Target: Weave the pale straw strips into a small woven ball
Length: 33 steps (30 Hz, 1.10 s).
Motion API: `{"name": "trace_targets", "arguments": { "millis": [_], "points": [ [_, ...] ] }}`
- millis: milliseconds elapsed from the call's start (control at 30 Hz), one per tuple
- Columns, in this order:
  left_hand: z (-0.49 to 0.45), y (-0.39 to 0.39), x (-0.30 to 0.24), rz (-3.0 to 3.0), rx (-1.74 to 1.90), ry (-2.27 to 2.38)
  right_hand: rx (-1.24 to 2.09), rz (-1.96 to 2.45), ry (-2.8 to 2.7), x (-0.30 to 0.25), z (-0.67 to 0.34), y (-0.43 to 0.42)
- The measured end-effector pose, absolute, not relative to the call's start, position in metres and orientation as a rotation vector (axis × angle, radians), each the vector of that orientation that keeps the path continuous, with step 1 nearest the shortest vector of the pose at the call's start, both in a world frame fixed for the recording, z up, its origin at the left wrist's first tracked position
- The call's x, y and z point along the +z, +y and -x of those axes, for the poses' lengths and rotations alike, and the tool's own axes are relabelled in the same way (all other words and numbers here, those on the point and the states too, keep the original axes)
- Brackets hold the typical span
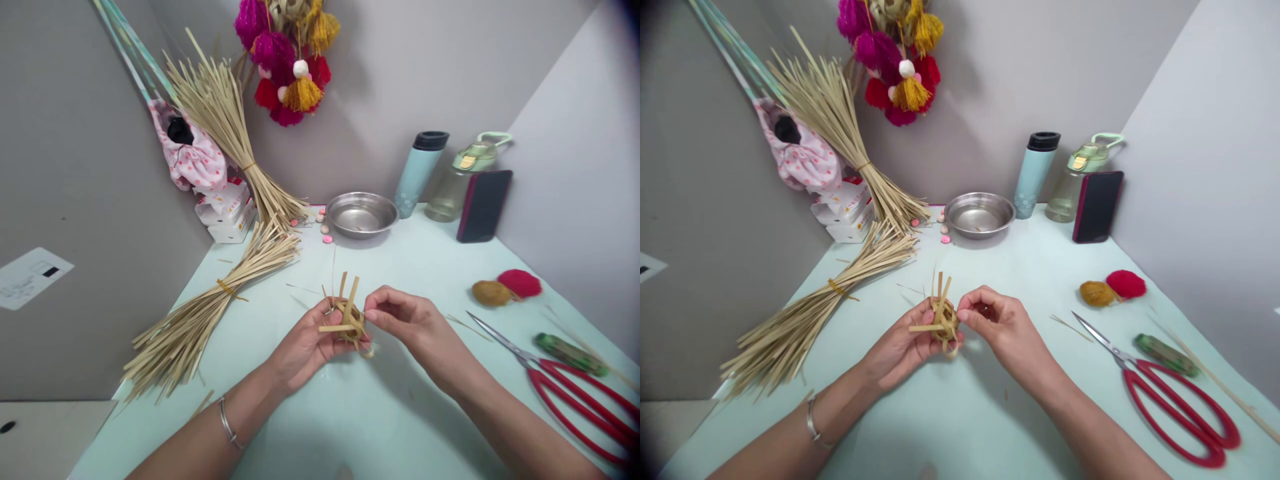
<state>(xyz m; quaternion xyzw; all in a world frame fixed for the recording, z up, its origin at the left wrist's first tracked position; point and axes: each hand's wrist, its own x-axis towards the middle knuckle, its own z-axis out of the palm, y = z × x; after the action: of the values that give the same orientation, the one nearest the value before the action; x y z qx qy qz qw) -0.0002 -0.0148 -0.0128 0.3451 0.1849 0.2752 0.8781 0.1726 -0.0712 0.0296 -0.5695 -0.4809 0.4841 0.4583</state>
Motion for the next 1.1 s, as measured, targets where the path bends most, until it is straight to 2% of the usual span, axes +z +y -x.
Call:
{"name": "trace_targets", "arguments": {
  "millis": [233,433,667,767,900,1100],
  "points": [
    [0.001,-0.014,-0.011,-0.724,0.549,0.362,1.169,1.395,-1.124,0.023,-0.179,-0.068],
    [0.002,-0.018,-0.011,-0.717,0.475,0.33,1.032,1.444,-1.018,0.014,-0.191,-0.062],
    [-0.001,-0.018,-0.013,-0.717,0.589,0.48,0.84,1.527,-1.026,0.009,-0.197,-0.058],
    [-0.001,-0.017,-0.014,-0.734,0.693,0.553,0.913,1.483,-1.147,0.011,-0.189,-0.059],
    [0.0,-0.017,-0.015,-0.817,0.728,0.638,1.18,1.279,-1.319,0.007,-0.167,-0.065],
    [-0.002,-0.017,-0.023,-0.935,0.652,0.545,1.15,1.278,-1.201,0.002,-0.154,-0.07]
  ]
}}
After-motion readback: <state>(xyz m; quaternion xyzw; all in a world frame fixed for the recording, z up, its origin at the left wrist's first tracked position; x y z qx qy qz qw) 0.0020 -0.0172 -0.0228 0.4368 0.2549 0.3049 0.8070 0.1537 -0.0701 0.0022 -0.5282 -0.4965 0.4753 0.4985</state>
